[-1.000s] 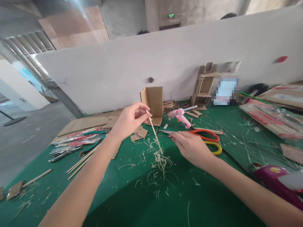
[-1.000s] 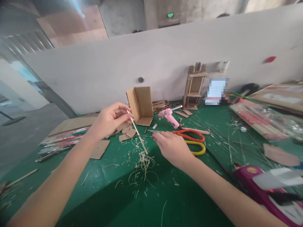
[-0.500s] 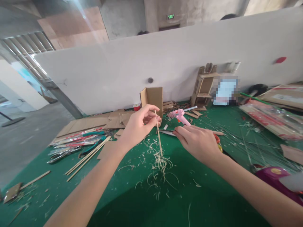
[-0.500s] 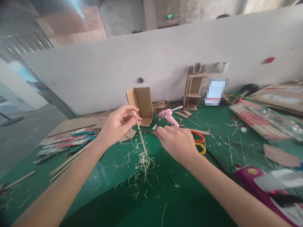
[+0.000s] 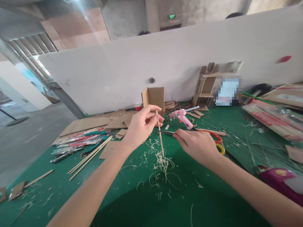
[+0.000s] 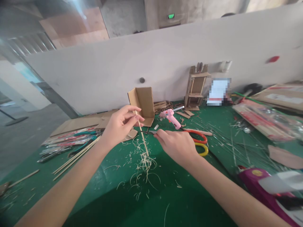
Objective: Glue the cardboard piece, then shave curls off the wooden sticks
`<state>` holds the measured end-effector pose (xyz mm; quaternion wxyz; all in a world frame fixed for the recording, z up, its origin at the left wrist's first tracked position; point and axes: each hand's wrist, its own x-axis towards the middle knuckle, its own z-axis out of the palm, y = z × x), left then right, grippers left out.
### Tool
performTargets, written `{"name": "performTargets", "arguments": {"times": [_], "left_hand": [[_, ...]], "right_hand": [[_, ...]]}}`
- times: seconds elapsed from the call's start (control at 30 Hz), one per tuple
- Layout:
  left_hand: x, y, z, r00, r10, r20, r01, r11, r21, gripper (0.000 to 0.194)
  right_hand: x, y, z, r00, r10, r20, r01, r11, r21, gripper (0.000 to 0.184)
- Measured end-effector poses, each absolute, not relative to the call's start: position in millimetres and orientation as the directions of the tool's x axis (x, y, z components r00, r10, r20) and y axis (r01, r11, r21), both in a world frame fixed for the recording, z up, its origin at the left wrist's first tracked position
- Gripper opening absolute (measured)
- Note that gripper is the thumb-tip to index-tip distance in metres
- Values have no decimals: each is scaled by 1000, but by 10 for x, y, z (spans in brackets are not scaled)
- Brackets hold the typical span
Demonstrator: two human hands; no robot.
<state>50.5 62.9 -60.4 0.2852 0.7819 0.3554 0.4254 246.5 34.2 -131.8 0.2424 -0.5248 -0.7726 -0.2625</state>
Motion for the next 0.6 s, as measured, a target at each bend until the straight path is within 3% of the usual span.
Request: {"name": "performTargets", "arguments": {"times": [0.47,0.6], "left_hand": [[521,578,-575,392,804,448,326,-576,749,17],[517,566,-563,392,806,444,317,-571,757,17]], "right_hand": [[2467,312,-1386,-408,777,480,912,371,175,38],[2452,305,-1586,-452,809,376,890,382,249,34]]}}
